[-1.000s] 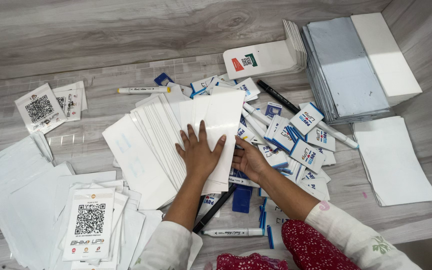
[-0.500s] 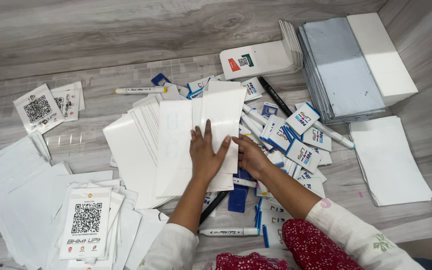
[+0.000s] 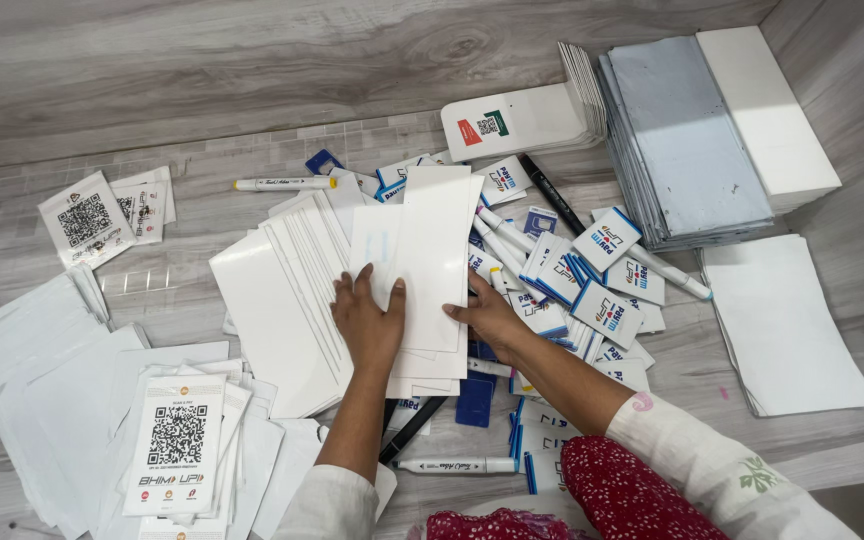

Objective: The person sits on the floor and sorts a large pile of white papers and small cards into separate stacks. They pick up individual sheets, align them, and place them into neat piles on the floor.

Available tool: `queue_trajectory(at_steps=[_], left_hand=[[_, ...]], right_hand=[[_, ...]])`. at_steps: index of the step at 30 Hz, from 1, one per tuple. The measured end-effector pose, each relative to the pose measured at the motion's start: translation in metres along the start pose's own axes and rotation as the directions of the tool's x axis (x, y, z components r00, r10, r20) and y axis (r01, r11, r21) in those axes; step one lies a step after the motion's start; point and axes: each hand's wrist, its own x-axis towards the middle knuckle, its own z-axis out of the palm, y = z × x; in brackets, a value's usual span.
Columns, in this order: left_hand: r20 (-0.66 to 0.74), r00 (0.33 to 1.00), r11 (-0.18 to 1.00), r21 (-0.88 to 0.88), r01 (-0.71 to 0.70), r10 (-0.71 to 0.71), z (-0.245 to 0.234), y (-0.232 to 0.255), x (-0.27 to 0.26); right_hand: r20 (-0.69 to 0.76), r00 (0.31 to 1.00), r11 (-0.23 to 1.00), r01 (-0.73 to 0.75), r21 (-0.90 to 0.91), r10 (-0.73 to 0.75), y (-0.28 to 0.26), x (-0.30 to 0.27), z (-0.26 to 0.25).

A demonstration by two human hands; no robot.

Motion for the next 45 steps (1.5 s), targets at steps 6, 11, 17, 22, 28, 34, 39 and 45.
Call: queue_trajectory(at_steps=[6,11,17,22,28,34,39,45], left_hand=[[0.051,0.987,0.976,-0.167,-0.143,0.153,0.023,0.045,-0.022],[0.037,0.997,0.919,-0.392,-0.054,0.074,-0.001,0.067,-0.011],[0.215,0.977,0.897,-0.431,0.103,-0.009,-0.046,0.119,0.019],[0.257,0.897,0.930,-0.017,-0.367,0.359,-0.091,0.134,0.041],[0.459,0.508,0.523,0.106,-0.846,0.729,-0.070,0.129,0.050],[0.472,0.495,0.499,0.129,-0.857,0.729,-0.052,0.119,0.043],[-0.177,0.650,0.671,0.101,-0.735,0.739,-0.076,0.073,0.042],[-0.241,0.967,0.582,-0.800,-0.147,-0.086,-0.036,0.032,0.031]], right_hand=[[0.055,0.988,0.925,0.114,0.362,-0.143,0.010,0.006,-0.007],[0.006,0.965,0.860,0.232,0.454,-0.264,-0.001,0.002,-0.023],[-0.034,0.894,0.813,0.421,0.402,-0.446,-0.021,-0.013,-0.034],[-0.428,0.639,0.587,0.765,0.265,-0.640,-0.044,-0.018,-0.108],[-0.261,0.651,0.666,0.745,0.042,-0.713,-0.031,-0.007,-0.137],[-0.345,0.683,0.719,0.694,0.033,-0.643,-0.011,0.012,-0.123],[-0.358,0.685,0.702,0.704,0.102,-0.635,-0.004,0.017,-0.125],[-0.394,0.633,0.696,0.717,-0.024,-0.666,-0.004,0.008,-0.116]])
